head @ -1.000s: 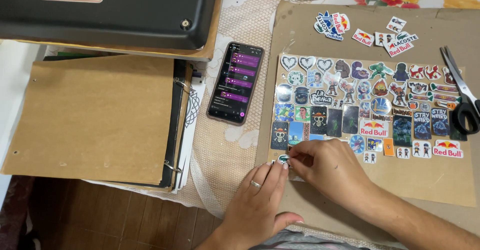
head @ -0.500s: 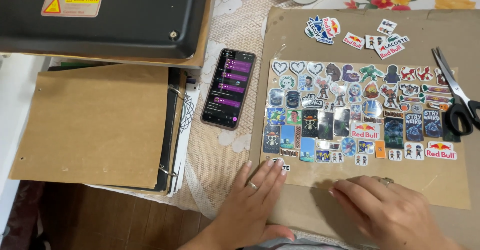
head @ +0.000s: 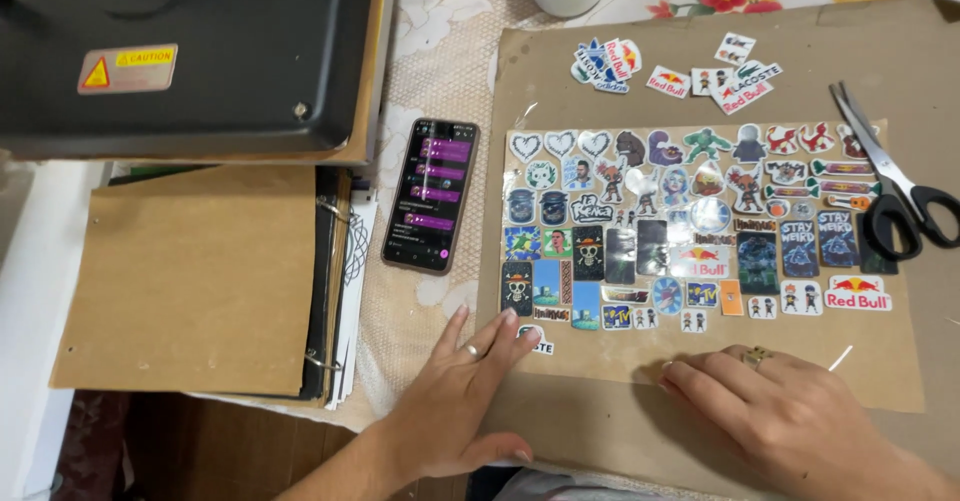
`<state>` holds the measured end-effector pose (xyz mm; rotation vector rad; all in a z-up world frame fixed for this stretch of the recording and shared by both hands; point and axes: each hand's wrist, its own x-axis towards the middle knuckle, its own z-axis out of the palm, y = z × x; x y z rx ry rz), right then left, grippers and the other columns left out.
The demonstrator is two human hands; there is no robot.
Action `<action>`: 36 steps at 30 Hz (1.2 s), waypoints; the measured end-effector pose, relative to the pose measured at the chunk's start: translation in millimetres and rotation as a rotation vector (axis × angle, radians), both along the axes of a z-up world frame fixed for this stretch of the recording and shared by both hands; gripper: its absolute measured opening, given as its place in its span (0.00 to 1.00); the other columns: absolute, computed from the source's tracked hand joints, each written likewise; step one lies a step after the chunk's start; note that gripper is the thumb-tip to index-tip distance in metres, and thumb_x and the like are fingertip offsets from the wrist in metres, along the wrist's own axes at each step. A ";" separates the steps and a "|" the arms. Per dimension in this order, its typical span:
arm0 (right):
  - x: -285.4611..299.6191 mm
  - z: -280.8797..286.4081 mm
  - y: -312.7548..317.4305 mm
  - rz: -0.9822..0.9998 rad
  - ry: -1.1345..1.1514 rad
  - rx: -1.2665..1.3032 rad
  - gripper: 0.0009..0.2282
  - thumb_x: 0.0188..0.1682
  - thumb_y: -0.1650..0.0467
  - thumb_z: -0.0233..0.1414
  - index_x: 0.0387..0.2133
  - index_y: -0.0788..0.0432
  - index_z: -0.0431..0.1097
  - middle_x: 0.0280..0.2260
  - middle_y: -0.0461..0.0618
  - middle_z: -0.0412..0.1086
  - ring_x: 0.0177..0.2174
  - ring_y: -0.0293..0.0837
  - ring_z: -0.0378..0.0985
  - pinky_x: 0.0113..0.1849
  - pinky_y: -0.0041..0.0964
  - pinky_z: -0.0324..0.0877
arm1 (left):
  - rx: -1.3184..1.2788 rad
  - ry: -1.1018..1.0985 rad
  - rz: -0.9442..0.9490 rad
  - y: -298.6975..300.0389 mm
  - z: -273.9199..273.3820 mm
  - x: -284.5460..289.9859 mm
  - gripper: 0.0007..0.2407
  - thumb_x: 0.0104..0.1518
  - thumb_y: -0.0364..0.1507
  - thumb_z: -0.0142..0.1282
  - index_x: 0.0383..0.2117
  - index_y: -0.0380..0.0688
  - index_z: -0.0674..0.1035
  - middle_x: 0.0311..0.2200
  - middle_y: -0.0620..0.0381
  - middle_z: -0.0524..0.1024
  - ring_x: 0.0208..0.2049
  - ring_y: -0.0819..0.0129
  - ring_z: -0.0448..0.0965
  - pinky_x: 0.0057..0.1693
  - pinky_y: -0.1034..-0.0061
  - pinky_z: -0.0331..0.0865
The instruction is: The person uses scissors to cut out various stickers from a sheet placed on a cardboard surface. They trim the edges of the stickers and occasionally peel them from the backing. The person also handles a small plastic bottle, opening and closing its cap, and briefly uses a utility knife to sharpen the scissors.
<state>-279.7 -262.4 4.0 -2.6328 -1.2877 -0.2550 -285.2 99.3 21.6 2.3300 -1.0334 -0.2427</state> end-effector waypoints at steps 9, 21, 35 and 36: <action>1.9 3.4 -9.0 0.055 -0.058 0.011 0.12 0.52 0.72 0.41 0.48 0.54 0.67 0.38 0.44 0.71 0.25 0.44 0.74 0.25 0.39 0.68 | 0.150 -0.058 0.128 -19.9 -6.4 -18.8 0.46 0.52 0.50 0.66 0.66 0.27 0.52 0.67 0.42 0.60 0.69 0.44 0.55 0.70 0.47 0.39; 16.9 24.1 -45.0 0.013 0.051 0.098 0.12 0.52 0.65 0.44 0.46 0.44 0.70 0.43 0.37 0.74 0.40 0.43 0.77 0.38 0.38 0.71 | -0.189 -0.366 0.458 -8.1 -21.5 -32.0 0.26 0.69 0.44 0.32 0.65 0.36 0.60 0.65 0.45 0.64 0.70 0.49 0.60 0.74 0.53 0.53; 26.6 -27.5 47.1 0.377 0.135 0.124 0.22 0.55 0.59 0.47 0.55 0.63 0.66 0.61 0.53 0.64 0.58 0.54 0.64 0.57 0.53 0.53 | 0.212 -0.311 0.344 -65.1 -27.1 -47.1 0.32 0.65 0.49 0.39 0.60 0.26 0.64 0.60 0.33 0.65 0.63 0.40 0.62 0.68 0.51 0.53; 26.4 -26.5 47.1 0.373 0.143 0.145 0.21 0.55 0.60 0.47 0.55 0.63 0.67 0.60 0.52 0.64 0.58 0.54 0.64 0.57 0.53 0.54 | 0.218 -0.313 0.367 -67.0 -29.4 -48.3 0.32 0.65 0.50 0.40 0.61 0.26 0.64 0.60 0.33 0.64 0.63 0.39 0.62 0.68 0.50 0.53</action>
